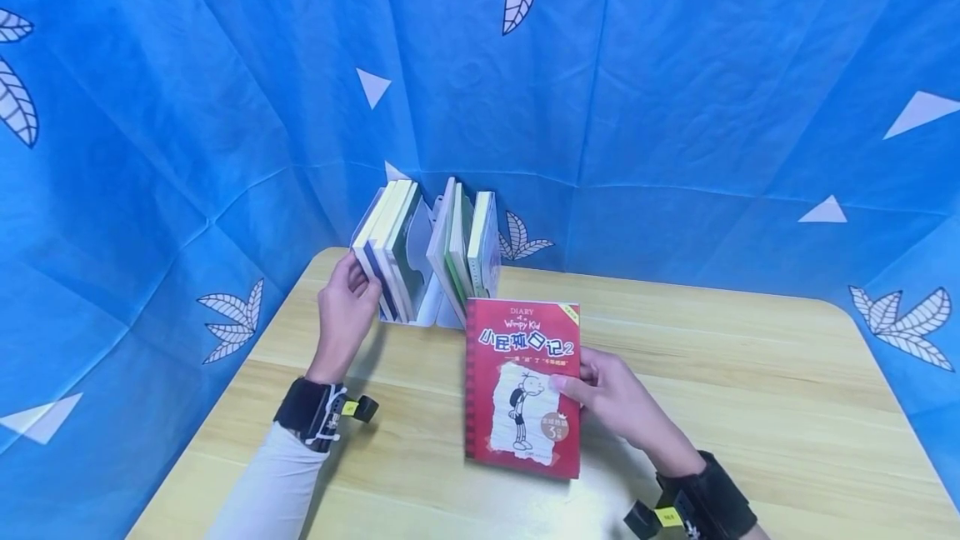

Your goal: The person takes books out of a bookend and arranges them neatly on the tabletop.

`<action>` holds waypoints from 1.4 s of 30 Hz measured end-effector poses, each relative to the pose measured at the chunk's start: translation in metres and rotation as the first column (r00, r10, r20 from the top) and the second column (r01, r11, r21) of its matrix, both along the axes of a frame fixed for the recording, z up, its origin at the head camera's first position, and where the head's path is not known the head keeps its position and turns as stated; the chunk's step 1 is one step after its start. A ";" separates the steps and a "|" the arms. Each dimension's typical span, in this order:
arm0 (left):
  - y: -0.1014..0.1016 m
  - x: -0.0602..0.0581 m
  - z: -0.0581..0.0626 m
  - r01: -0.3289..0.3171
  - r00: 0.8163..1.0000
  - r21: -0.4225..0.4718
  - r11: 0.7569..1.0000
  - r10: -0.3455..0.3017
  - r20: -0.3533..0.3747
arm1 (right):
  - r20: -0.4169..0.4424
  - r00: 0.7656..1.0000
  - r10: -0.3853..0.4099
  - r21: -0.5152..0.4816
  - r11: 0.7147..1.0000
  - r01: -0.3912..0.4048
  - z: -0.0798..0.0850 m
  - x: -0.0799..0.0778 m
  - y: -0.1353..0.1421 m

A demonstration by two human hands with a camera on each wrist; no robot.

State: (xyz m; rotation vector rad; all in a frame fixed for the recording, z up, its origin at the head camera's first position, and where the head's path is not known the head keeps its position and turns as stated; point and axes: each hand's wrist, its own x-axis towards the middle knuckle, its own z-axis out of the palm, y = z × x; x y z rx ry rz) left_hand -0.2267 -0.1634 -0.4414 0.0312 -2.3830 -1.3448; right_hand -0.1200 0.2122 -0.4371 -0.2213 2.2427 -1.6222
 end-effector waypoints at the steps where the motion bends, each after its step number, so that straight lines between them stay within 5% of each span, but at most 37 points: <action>1: 0.000 -0.001 0.000 0.000 1.000 -0.004 1.000 0.000 0.003 | 0.002 1.000 -0.003 0.002 1.000 0.003 0.000 0.000 0.001; 19: 0.003 -0.007 -0.005 0.021 0.999 -0.003 1.000 -0.021 0.028 | -0.013 0.999 -0.030 -0.006 1.000 0.030 -0.007 -0.007 0.013; 42: 0.004 -0.010 -0.026 0.045 0.989 0.005 0.999 -0.045 0.141 | -0.012 0.995 -0.100 -0.010 0.995 0.100 -0.013 -0.023 0.019</action>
